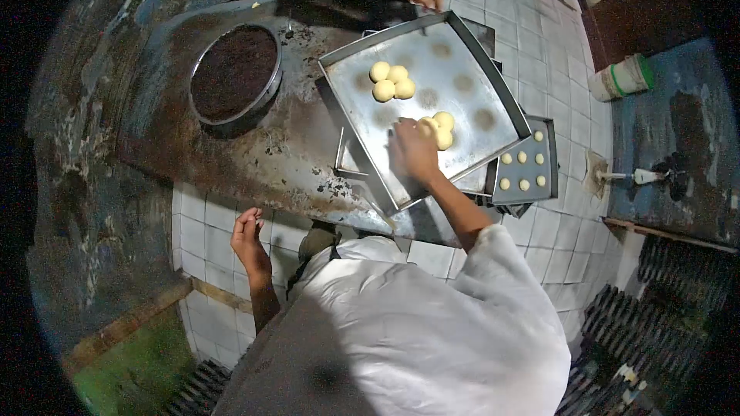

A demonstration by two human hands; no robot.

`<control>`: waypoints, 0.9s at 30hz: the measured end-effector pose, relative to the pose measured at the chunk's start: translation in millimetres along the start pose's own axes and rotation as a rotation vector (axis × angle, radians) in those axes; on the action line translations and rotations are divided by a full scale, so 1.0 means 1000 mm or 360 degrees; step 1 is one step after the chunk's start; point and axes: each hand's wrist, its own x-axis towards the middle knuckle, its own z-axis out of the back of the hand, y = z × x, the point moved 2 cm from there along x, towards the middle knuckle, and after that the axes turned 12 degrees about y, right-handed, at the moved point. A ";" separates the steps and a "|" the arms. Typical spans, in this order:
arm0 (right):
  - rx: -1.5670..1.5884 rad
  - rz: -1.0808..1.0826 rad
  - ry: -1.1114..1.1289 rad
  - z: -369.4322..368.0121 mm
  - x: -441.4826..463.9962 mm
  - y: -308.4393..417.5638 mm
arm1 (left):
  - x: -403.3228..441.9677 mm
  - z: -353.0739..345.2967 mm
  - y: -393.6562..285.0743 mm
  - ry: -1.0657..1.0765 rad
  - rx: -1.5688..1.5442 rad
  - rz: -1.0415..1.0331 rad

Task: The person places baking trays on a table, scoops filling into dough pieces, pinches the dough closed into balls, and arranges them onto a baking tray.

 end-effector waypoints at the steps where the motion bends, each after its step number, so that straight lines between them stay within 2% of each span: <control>1: -0.0269 -0.0130 -0.0331 0.010 -0.001 0.002 | 0.000 0.003 0.002 -0.0008 0.0001 -0.0028; 2: -0.0376 -0.0326 -0.0319 0.018 0.002 0.002 | 0.003 0.006 0.009 -0.0001 -0.0003 -0.0030; 4: -0.0677 -0.0425 -0.0211 -0.006 0.018 -0.036 | 0.015 0.007 0.025 -0.0011 -0.0069 0.0053; 6: -0.0834 -0.0359 -0.0032 -0.004 0.035 -0.034 | 0.026 -0.013 0.021 0.0124 -0.0056 0.0018; 8: -0.0637 -0.0316 -0.0096 -0.006 0.055 -0.043 | 0.036 -0.041 0.010 0.0236 -0.0040 -0.0015; 11: -0.0490 -0.0462 0.0031 0.062 0.049 -0.008 | 0.046 -0.092 -0.020 0.0494 0.0024 -0.0118; 13: 0.0150 -0.0214 -0.0209 0.107 0.015 0.021 | 0.051 -0.121 -0.040 0.0698 0.0106 -0.0229; 14: 0.0333 -0.0149 -0.0167 0.122 0.005 0.028 | 0.053 -0.136 -0.052 0.0812 0.0219 -0.0316; 16: 0.1061 0.0159 -0.0069 0.137 -0.010 0.032 | 0.059 -0.169 -0.069 0.0969 0.0211 -0.0461; 17: 0.1061 0.0173 -0.0071 0.143 -0.015 0.041 | 0.060 -0.187 -0.079 0.1013 0.0240 -0.0601; 18: 0.1499 0.0285 -0.0020 0.148 -0.020 0.051 | 0.061 -0.200 -0.089 0.1060 0.0273 -0.0742; 19: 0.1939 0.0395 0.0034 0.151 -0.025 0.062 | 0.060 -0.208 -0.102 0.1060 0.0282 -0.0747; 20: 0.1947 0.0396 0.0030 0.153 -0.030 0.074 | 0.057 -0.216 -0.113 0.1259 0.0294 -0.0648; 21: 0.2200 0.0256 0.0007 0.153 -0.033 0.086 | 0.055 -0.222 -0.117 0.1456 0.0303 -0.0540; 22: 0.2453 0.0104 -0.0014 0.148 -0.033 0.095 | 0.056 -0.224 -0.112 0.1460 0.0309 -0.0529; 23: 0.2310 0.0193 -0.0188 0.119 -0.019 0.087 | 0.058 -0.224 -0.099 0.1441 0.0170 -0.0277; 24: 0.1979 0.0094 -0.0479 0.106 -0.015 0.097 | 0.060 -0.221 -0.083 0.1415 0.0038 -0.0010; 26: 0.1567 -0.0070 -0.0950 0.074 -0.011 0.121 | 0.062 -0.207 -0.052 0.1391 0.0103 0.0072; 27: 0.1593 -0.0164 -0.0933 0.057 -0.011 0.132 | 0.061 -0.196 -0.040 0.1368 -0.0276 0.0319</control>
